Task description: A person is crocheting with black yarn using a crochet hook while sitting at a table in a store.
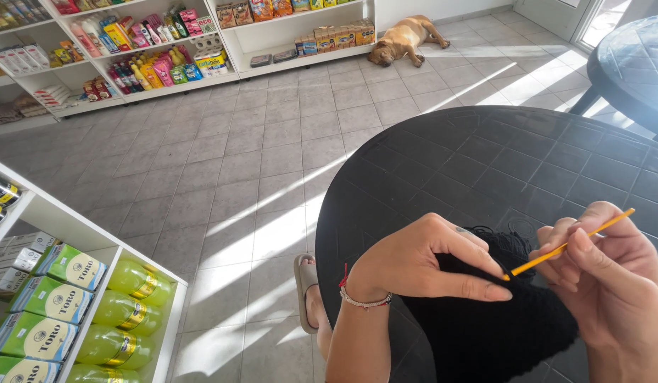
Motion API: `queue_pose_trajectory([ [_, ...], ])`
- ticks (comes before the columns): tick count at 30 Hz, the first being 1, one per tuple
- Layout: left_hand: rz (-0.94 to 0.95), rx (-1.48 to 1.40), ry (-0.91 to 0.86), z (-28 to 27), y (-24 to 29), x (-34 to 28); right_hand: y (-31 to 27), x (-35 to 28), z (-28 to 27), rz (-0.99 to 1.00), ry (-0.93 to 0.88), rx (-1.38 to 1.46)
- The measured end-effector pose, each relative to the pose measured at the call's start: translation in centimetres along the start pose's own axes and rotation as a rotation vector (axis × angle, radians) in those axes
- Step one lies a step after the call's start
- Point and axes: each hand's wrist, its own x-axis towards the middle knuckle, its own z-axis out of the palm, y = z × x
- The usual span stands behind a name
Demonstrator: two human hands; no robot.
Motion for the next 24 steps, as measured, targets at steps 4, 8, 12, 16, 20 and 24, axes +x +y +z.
queue_pose_trajectory([
  [4, -0.041, -0.019, 0.060, 0.2, 0.5, -0.1, -0.1, -0.9, 0.7, -0.093, 0.077, -0.157],
  [8, -0.060, 0.052, 0.148, 0.5, 0.8, 0.0, 1.3, -2.0, -1.2, -0.271, 0.092, -0.319],
  [12, -0.034, 0.066, 0.198, 0.7, 1.0, 0.1, 2.2, -4.5, -2.2, -0.349, 0.256, -0.637],
  [16, -0.019, 0.082, 0.209, 0.9, 1.0, -0.1, 2.0, -6.9, 0.0, -0.314, 0.361, -0.655],
  [20, -0.022, 0.238, 0.274, 1.4, 1.3, 0.0, 3.1, -6.1, 0.0, -0.749, 0.187, -0.922],
  [24, -0.053, 0.448, 0.379, 2.1, 1.6, 0.4, -0.7, -4.4, 4.0, -0.986, -0.130, -1.276],
])
